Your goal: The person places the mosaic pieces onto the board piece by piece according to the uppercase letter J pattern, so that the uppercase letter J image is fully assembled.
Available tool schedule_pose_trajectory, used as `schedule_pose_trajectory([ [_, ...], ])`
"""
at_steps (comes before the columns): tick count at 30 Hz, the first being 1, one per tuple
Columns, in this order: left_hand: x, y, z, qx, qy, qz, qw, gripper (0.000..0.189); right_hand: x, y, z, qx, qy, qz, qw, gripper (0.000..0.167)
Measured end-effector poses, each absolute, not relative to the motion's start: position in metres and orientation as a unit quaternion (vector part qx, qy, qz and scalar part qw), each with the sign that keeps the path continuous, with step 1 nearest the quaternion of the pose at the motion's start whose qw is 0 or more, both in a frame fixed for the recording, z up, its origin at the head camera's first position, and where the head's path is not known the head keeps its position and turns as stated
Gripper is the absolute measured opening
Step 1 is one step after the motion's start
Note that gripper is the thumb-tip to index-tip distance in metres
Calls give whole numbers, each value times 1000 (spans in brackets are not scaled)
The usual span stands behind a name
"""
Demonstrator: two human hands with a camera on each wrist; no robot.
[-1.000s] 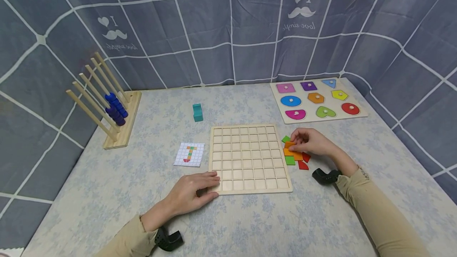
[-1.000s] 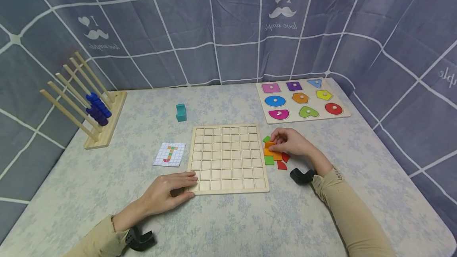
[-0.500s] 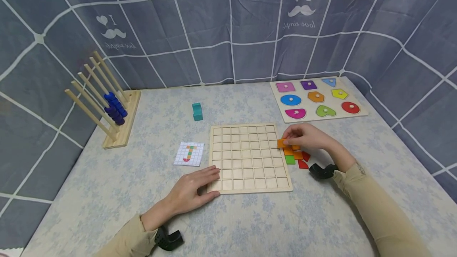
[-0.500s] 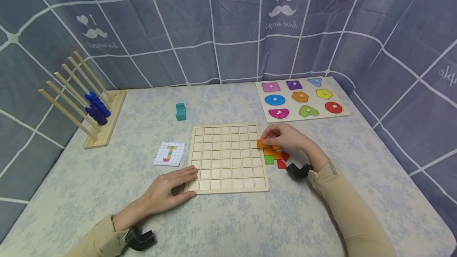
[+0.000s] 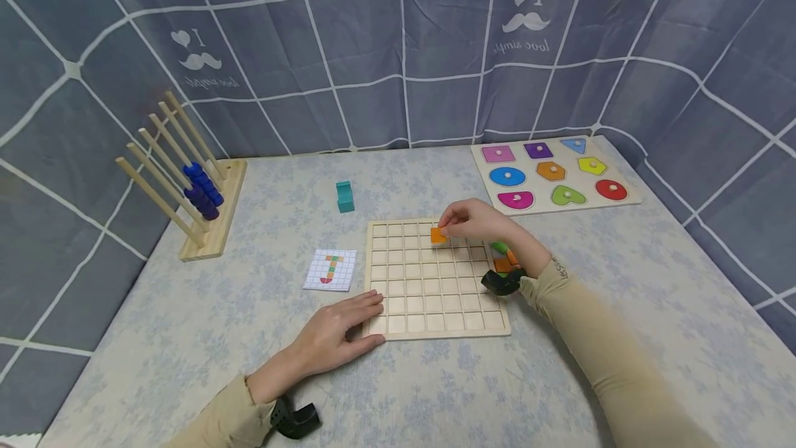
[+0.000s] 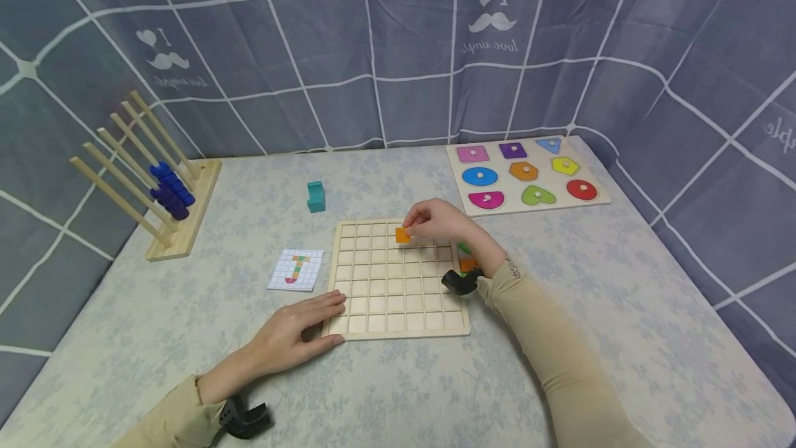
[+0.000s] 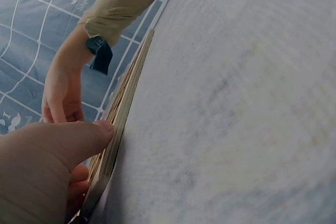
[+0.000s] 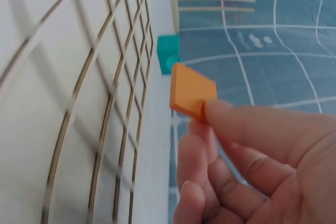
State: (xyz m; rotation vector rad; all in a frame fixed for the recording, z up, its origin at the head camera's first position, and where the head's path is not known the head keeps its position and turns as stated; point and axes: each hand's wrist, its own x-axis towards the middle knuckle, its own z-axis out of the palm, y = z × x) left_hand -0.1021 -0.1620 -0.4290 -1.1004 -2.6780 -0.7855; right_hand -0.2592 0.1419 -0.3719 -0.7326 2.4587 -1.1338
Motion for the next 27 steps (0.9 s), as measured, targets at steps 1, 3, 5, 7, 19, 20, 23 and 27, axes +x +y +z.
schedule_pose_trajectory([
  [1, -102, -162, -429, -366, -891, -261, 69, 50, -261, 136, -372, -256, 864, -399, 169, 14],
  [3, -102, -161, -428, -365, -891, -260, 67, 50, -263, 126, -373, -248, 864, -404, 173, 15],
  [5, -102, -161, -429, -365, -892, -260, 68, 50, -265, 117, -375, -241, 865, -404, 174, 16],
  [7, -102, -161, -429, -364, -892, -259, 70, 50, -266, 109, -376, -231, 866, -406, 177, 17],
  [19, -102, -163, -428, -367, -890, -261, 73, 50, -265, 85, -396, -197, 877, -395, 187, 18],
  [20, -102, -163, -428, -368, -889, -261, 74, 50, -265, 85, -397, -195, 879, -394, 185, 18],
  [23, -103, -164, -429, -370, -889, -261, 73, 52, -264, 85, -397, -184, 880, -397, 182, 17],
  [27, -103, -164, -429, -370, -889, -263, 70, 53, -262, 84, -395, -170, 888, -389, 177, 15],
])
